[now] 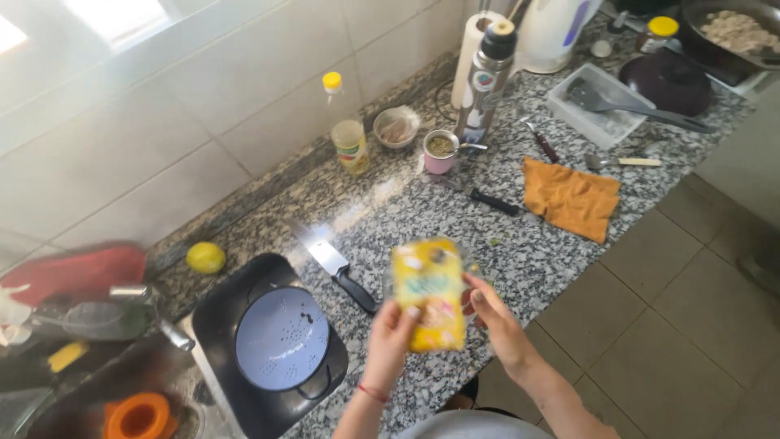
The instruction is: The person prepares a salad dressing by retrieving a packet from the refrigerator, tearing it open, squeezing the contents into a bowl, and adding oil, while also tending to food on the stove.
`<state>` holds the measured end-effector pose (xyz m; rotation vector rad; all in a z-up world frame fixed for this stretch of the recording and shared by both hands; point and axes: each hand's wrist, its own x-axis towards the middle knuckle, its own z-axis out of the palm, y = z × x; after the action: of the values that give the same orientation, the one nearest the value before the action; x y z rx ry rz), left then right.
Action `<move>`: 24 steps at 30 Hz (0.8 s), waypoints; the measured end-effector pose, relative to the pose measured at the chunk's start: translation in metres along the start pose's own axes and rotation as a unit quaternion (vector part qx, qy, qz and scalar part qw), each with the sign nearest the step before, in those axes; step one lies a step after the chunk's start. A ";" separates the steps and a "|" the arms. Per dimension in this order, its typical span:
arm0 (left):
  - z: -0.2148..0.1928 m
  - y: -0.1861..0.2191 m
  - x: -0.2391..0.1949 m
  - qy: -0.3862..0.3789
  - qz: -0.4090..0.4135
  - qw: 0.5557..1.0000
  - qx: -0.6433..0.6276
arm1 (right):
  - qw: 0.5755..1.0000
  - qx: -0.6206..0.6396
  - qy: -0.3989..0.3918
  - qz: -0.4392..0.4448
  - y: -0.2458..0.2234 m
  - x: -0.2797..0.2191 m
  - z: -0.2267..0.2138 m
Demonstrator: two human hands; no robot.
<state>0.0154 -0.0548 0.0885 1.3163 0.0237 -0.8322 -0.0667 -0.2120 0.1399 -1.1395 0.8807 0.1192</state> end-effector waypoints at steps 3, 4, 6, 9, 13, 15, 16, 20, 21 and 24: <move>-0.022 0.029 0.048 0.117 0.043 0.991 0.055 | 0.993 -0.073 0.037 -0.087 0.006 0.001 -0.031; -0.031 0.037 0.065 0.162 0.062 0.981 0.085 | 0.990 -0.052 0.054 -0.120 0.013 0.000 -0.042; -0.049 0.053 0.093 0.179 0.045 0.962 0.201 | 0.989 -0.057 0.094 -0.101 0.028 -0.005 -0.062; -0.067 0.060 0.099 0.213 0.085 0.909 0.349 | 0.981 -0.071 0.155 -0.089 0.072 -0.004 -0.096; -0.061 0.058 0.073 0.178 0.132 0.913 0.343 | 0.971 -0.109 0.200 -0.077 0.137 0.010 -0.140; -0.058 0.068 0.081 0.175 0.166 0.898 0.369 | 0.974 -0.104 0.189 -0.063 0.152 0.005 -0.141; -0.055 0.076 0.090 0.171 0.208 0.881 0.390 | 0.977 -0.100 0.181 -0.057 0.156 0.007 -0.143; -0.027 0.154 0.152 0.186 0.280 0.803 0.491 | 0.987 -0.051 0.137 -0.065 0.160 -0.013 -0.133; -0.030 0.168 0.187 0.250 0.304 0.684 0.614 | 0.986 -0.059 0.152 -0.035 0.164 -0.009 -0.134; -0.040 0.208 0.266 0.322 0.318 0.556 0.697 | 0.980 -0.047 0.191 -0.009 0.183 -0.011 -0.132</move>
<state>0.3379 -0.1566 0.1283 2.8125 -0.6360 0.5962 -0.2386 -0.2352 -0.0055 -1.2801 1.2145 -0.0770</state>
